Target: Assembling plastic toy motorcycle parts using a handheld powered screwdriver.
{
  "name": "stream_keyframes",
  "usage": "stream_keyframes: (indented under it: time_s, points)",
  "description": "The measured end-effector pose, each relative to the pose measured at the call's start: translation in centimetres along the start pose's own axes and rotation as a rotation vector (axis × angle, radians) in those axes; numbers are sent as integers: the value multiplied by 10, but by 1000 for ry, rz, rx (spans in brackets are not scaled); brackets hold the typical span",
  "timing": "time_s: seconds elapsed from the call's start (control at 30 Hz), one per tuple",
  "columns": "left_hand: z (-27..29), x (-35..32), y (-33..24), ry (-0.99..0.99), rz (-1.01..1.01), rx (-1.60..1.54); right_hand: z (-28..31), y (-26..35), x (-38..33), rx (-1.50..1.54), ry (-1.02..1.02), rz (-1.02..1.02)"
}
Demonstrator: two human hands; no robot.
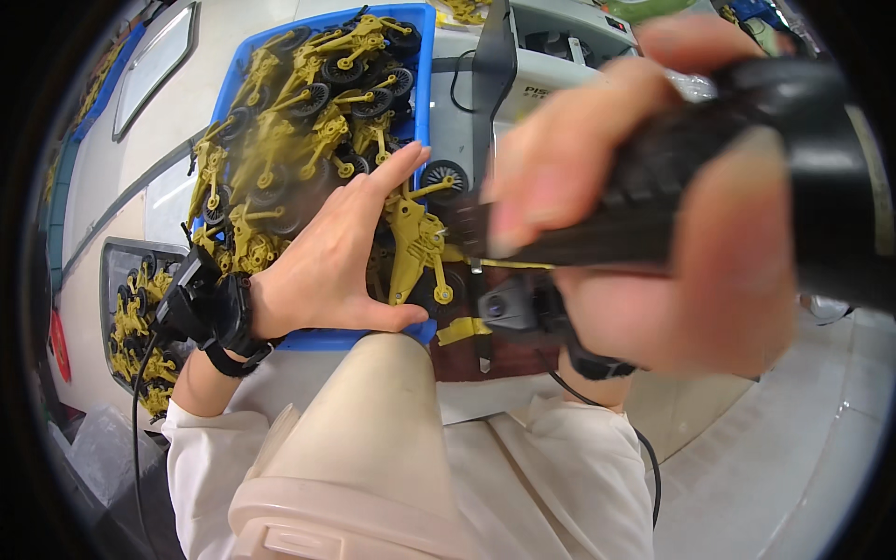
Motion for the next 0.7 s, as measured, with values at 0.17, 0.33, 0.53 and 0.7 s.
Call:
stream_keyframes:
  time_s: [0.17,0.33,0.53,0.7]
  points:
    - [-1,-3,0,2,-16,2,-18,-8,0,-88,24,-6]
    - [-4,0,0,25,-32,6,-12,-5,-2,-44,-39,4]
    - [0,-1,-4,-89,-165,-21,-19,-21,4,-3,16,-41]
    - [-1,1,-5,-86,-199,-39,-24,-25,5,55,21,-32]
Point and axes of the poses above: each hand's wrist, its own x-axis towards the middle knuckle, its own z-axis out of the back of the hand, y = z × x, the point moved 6 cm from there along x, towards the middle knuckle, and after that the axes turned 4 degrees about y, right-handed, at the moved point
